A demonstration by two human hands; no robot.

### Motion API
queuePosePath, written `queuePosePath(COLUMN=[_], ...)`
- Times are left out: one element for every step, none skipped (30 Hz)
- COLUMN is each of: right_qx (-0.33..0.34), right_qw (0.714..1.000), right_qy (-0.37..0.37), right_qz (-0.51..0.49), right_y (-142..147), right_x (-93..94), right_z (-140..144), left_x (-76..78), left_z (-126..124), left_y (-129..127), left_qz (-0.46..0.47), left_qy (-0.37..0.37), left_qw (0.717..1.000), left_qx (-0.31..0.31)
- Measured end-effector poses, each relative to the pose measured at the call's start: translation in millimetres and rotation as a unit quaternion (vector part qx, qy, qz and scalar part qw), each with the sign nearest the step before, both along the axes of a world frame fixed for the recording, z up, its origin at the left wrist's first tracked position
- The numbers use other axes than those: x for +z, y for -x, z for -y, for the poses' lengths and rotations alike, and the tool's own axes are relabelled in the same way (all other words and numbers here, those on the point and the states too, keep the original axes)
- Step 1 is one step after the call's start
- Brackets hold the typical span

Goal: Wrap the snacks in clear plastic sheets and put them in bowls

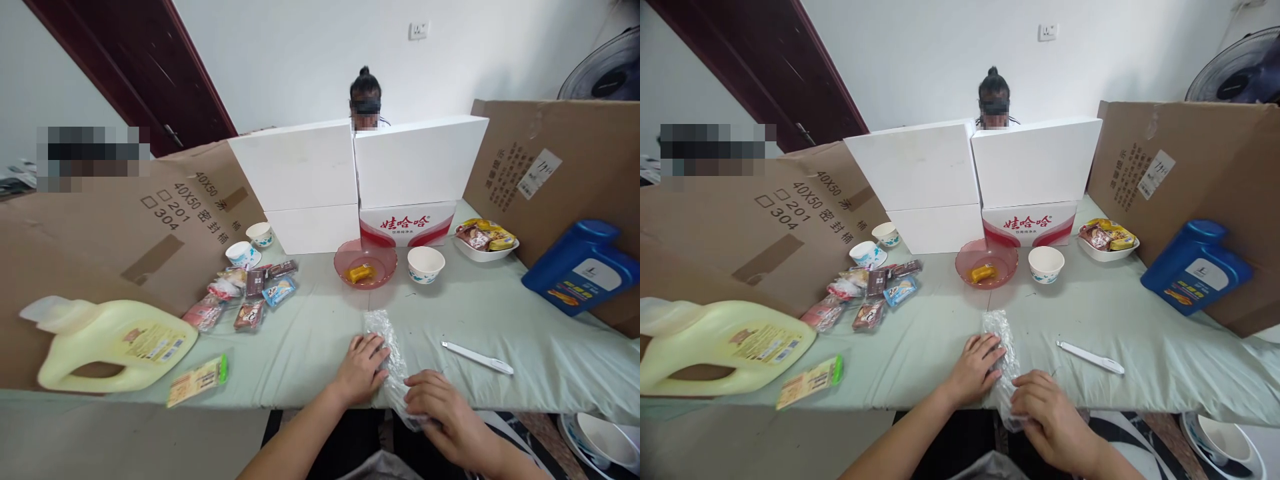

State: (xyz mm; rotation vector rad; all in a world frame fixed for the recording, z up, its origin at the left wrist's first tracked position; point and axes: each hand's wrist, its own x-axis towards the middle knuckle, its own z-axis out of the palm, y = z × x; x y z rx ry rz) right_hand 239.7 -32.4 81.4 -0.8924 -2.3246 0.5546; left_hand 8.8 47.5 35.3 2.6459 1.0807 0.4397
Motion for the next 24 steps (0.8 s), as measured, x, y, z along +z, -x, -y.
queuePosePath(right_qx=[-0.004, -0.019, -0.046, -0.082, -0.116, -0.156, -0.195, -0.222, -0.244, -0.259, -0.269, -0.277, -0.283, -0.287, -0.289, -0.291, -0.293, -0.296, -0.298, -0.299, -0.300, -0.301, -0.302, -0.304], right_qw=[0.999, 0.995, 0.989, 0.983, 0.977, 0.970, 0.961, 0.954, 0.948, 0.943, 0.940, 0.937, 0.935, 0.934, 0.933, 0.933, 0.933, 0.933, 0.934, 0.934, 0.935, 0.936, 0.937, 0.938], right_qy=[0.046, 0.091, 0.129, 0.160, 0.178, 0.185, 0.183, 0.179, 0.174, 0.169, 0.164, 0.159, 0.153, 0.146, 0.139, 0.132, 0.125, 0.120, 0.115, 0.111, 0.108, 0.106, 0.104, 0.103], right_qz=[-0.026, -0.044, -0.050, -0.039, -0.014, 0.025, 0.068, 0.092, 0.111, 0.124, 0.132, 0.141, 0.150, 0.157, 0.162, 0.164, 0.165, 0.165, 0.163, 0.160, 0.155, 0.149, 0.142, 0.133], right_y=[4, 8, 12, 17, 23, 28, 34, 40, 45, 51, 55, 59, 61, 63, 64, 65, 65, 66, 66, 66, 67, 67, 67, 67], right_x=[4.8, 7.3, 7.7, 6.1, 3.1, -1.0, -5.8, -11.0, -16.2, -21.4, -26.3, -31.0, -35.4, -39.3, -43.0, -46.2, -49.1, -51.6, -53.9, -55.8, -57.4, -58.6, -59.3, -59.4], right_z=[-9, -20, -34, -49, -66, -82, -99, -114, -126, -136, -143, -146, -148, -147, -146, -144, -141, -139, -138, -137, -137, -137, -137, -137], left_x=[0.3, 0.7, 1.0, 1.1, 1.1, 0.8, 0.4, 0.0, -0.5, -1.0, -1.5, -2.1, -2.9, -3.9, -5.2, -6.6, -7.9, -9.0, -9.5, -9.4, -8.6, -7.2, -5.4, -3.3], left_z=[0, -1, -1, -2, -3, -3, -4, -5, -5, -5, -5, -5, -5, -5, -4, -5, -5, -5, -6, -6, -7, -8, -8, -9], left_y=[2, 3, 4, 5, 5, 6, 6, 5, 5, 5, 4, 4, 5, 5, 6, 7, 8, 9, 10, 10, 10, 10, 9, 8], left_qz=[0.004, 0.008, 0.012, 0.016, 0.020, 0.025, 0.030, 0.036, 0.043, 0.050, 0.056, 0.062, 0.069, 0.079, 0.095, 0.120, 0.150, 0.180, 0.203, 0.214, 0.209, 0.189, 0.162, 0.134], left_qy=[0.006, 0.012, 0.018, 0.023, 0.028, 0.031, 0.034, 0.034, 0.033, 0.032, 0.030, 0.029, 0.029, 0.027, 0.024, 0.017, 0.009, 0.000, -0.008, -0.014, -0.017, -0.015, -0.010, -0.001], left_qw=[1.000, 1.000, 0.999, 0.999, 0.999, 0.999, 0.998, 0.998, 0.998, 0.998, 0.998, 0.997, 0.997, 0.996, 0.995, 0.992, 0.989, 0.984, 0.979, 0.976, 0.977, 0.981, 0.986, 0.991], left_qx=[-0.012, -0.021, -0.028, -0.033, -0.036, -0.035, -0.033, -0.029, -0.026, -0.024, -0.023, -0.022, -0.023, -0.024, -0.026, -0.024, -0.013, 0.004, 0.023, 0.038, 0.042, 0.035, 0.022, 0.011])
